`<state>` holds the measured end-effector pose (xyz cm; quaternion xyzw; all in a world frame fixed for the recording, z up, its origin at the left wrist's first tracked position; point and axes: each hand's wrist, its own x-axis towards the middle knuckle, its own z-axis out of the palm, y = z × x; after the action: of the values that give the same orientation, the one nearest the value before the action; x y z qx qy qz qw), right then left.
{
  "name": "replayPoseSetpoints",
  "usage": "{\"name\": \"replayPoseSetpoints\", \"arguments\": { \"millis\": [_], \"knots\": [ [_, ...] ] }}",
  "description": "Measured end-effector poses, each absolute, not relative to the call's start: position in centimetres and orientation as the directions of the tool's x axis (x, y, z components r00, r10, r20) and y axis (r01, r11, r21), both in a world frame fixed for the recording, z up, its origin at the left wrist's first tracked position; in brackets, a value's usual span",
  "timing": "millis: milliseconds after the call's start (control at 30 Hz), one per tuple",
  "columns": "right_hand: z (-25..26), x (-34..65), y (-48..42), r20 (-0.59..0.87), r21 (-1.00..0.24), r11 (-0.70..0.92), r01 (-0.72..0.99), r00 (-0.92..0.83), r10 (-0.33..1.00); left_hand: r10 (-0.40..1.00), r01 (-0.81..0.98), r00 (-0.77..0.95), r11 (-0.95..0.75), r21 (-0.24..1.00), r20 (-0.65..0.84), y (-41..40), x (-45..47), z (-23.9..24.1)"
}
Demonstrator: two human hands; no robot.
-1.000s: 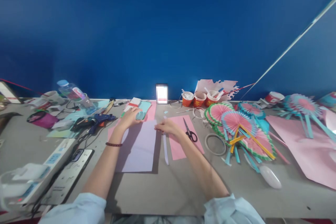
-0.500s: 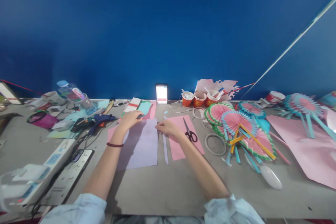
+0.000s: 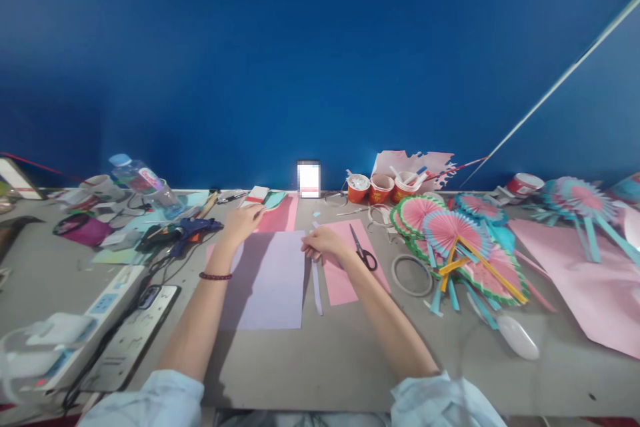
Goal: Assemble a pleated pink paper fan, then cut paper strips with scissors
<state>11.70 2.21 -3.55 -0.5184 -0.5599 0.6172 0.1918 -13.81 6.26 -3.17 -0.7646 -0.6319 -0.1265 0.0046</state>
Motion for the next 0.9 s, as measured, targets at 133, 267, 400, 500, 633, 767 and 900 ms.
{"name": "replayPoseSetpoints", "arguments": {
  "millis": [133, 267, 400, 500, 633, 767, 900],
  "knots": [
    [-2.5, 12.4, 1.8, -0.468, -0.868, -0.322, 0.378, -0.405, 0.785, 0.969, 0.967, 0.148, -0.184, 0.176, 0.198, 6.2, -14.3, -2.8],
    [-2.2, 13.1, 1.7, -0.489, -0.858, -0.347, 0.378, -0.397, 0.777, 0.969, 0.967, 0.147, -0.183, 0.175, 0.201, 6.0, -14.3, -2.4],
    [-2.7, 13.0, 1.8, -0.439, -0.891, -0.356, 0.283, -0.328, 0.836, 0.969, 0.968, 0.147, -0.183, 0.172, 0.201, 5.7, -14.1, -2.2],
    [-3.0, 11.9, 1.8, -0.388, -0.917, -0.324, 0.234, -0.324, 0.863, 0.967, 0.964, 0.160, -0.196, 0.178, 0.199, 5.8, -14.1, -2.4],
    [-3.0, 10.0, 1.3, -0.352, -0.935, -0.311, 0.168, -0.340, 0.872, 0.964, 0.963, 0.175, -0.210, 0.170, 0.199, 5.9, -14.2, -2.6],
    [-2.6, 9.0, 0.8, -0.354, -0.935, -0.323, 0.145, -0.354, 0.866, 0.966, 0.967, 0.164, -0.197, 0.159, 0.200, 5.9, -14.1, -2.6],
    [-2.8, 9.1, 0.6, -0.338, -0.941, -0.319, 0.116, -0.373, 0.864, 0.970, 0.970, 0.107, -0.150, 0.191, 0.218, 5.7, -13.9, -2.2]
  ]
}}
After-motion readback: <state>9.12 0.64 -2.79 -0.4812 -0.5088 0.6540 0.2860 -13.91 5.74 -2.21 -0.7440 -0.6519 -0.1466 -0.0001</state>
